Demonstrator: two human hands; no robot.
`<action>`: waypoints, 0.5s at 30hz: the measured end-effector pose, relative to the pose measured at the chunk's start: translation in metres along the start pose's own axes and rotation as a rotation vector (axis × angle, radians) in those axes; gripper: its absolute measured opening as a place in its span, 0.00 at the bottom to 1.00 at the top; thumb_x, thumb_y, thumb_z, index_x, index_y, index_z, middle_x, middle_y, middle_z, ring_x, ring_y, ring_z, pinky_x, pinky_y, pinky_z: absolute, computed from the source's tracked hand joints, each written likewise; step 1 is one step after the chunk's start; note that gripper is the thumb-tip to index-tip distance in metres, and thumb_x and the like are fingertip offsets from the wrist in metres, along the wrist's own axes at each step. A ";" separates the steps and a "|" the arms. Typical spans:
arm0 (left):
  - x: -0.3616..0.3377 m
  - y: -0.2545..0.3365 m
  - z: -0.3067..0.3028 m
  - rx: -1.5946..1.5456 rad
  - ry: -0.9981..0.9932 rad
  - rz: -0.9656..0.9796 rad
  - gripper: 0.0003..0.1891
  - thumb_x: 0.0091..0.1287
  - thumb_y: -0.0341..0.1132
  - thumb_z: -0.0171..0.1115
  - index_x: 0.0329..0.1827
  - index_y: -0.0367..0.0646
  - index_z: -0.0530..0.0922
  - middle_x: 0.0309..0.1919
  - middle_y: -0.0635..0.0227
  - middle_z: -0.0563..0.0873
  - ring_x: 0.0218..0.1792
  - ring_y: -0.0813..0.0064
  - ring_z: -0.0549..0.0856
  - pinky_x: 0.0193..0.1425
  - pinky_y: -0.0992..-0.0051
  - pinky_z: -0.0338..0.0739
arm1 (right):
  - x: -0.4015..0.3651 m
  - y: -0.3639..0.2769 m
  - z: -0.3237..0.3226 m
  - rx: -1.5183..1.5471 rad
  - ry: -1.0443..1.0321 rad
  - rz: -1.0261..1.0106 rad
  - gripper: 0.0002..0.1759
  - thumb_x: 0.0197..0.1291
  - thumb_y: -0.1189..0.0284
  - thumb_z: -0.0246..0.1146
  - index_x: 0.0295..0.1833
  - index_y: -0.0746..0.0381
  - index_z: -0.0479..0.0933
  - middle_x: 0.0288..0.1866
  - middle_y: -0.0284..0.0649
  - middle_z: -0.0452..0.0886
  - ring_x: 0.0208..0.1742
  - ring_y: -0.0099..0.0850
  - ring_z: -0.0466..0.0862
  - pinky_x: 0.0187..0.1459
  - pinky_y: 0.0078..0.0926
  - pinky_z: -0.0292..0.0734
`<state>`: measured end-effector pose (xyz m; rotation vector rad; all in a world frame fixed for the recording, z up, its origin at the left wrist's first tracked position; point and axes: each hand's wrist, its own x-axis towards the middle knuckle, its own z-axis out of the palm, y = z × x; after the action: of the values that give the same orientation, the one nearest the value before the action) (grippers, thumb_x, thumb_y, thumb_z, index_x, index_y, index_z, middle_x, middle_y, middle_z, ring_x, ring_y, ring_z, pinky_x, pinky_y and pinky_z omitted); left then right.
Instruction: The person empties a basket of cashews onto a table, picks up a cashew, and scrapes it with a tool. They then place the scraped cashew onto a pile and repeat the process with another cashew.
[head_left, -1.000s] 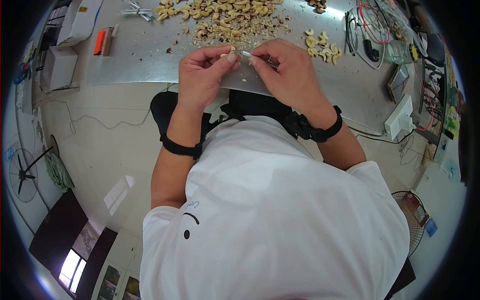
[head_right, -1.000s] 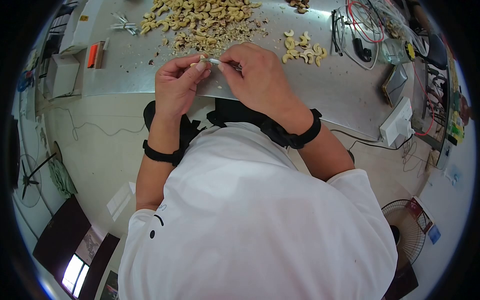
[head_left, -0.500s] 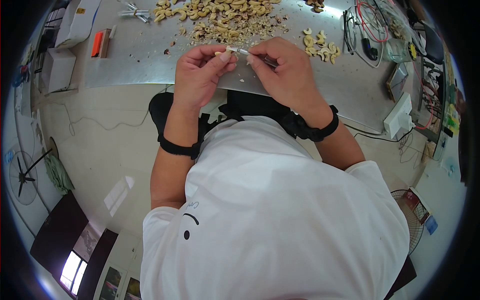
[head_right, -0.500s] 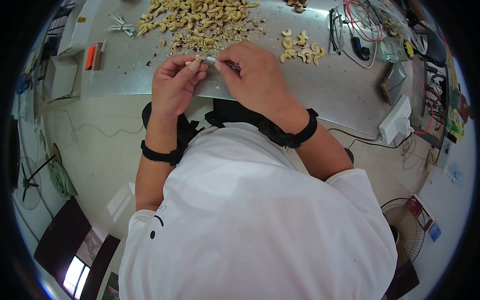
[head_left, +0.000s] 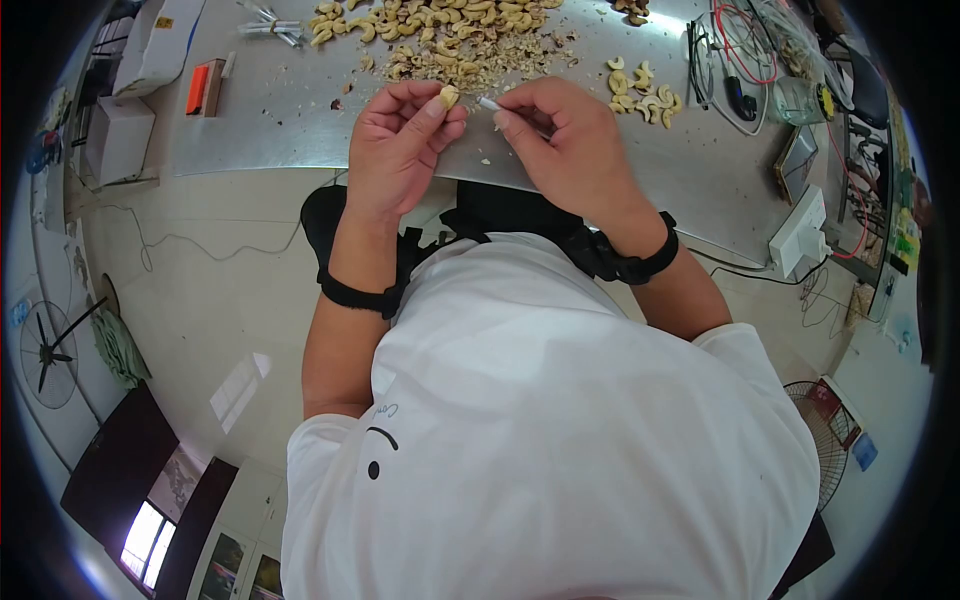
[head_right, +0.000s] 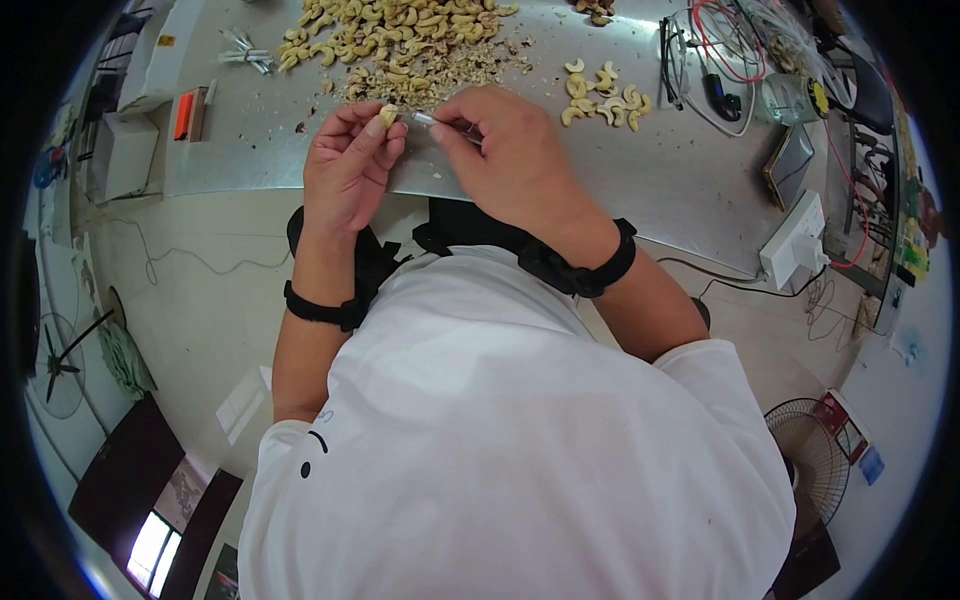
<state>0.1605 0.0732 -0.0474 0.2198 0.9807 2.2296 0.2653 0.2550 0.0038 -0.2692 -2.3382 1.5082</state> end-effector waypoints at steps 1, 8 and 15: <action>0.000 0.000 0.000 -0.007 0.002 0.002 0.10 0.78 0.22 0.60 0.59 0.37 0.81 0.50 0.59 0.89 0.49 0.70 0.91 0.54 0.75 0.89 | 0.000 0.000 0.001 -0.011 -0.009 -0.018 0.06 0.61 0.76 0.71 0.43 0.66 0.84 0.37 0.45 0.86 0.36 0.41 0.87 0.39 0.34 0.82; -0.001 0.000 -0.003 -0.051 -0.037 -0.011 0.13 0.79 0.23 0.59 0.63 0.38 0.81 0.50 0.61 0.88 0.50 0.71 0.89 0.54 0.73 0.86 | 0.001 -0.002 0.004 -0.045 -0.014 -0.052 0.06 0.62 0.77 0.70 0.43 0.65 0.84 0.37 0.45 0.86 0.36 0.41 0.87 0.38 0.35 0.82; -0.001 0.005 -0.009 -0.162 -0.062 -0.068 0.13 0.79 0.25 0.58 0.63 0.40 0.81 0.50 0.60 0.86 0.46 0.73 0.82 0.50 0.74 0.80 | 0.004 -0.001 0.005 -0.015 0.011 -0.029 0.06 0.61 0.76 0.71 0.43 0.65 0.84 0.38 0.44 0.86 0.37 0.41 0.88 0.39 0.34 0.83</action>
<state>0.1547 0.0648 -0.0497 0.1790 0.7597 2.2126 0.2598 0.2519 0.0034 -0.2455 -2.3357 1.4723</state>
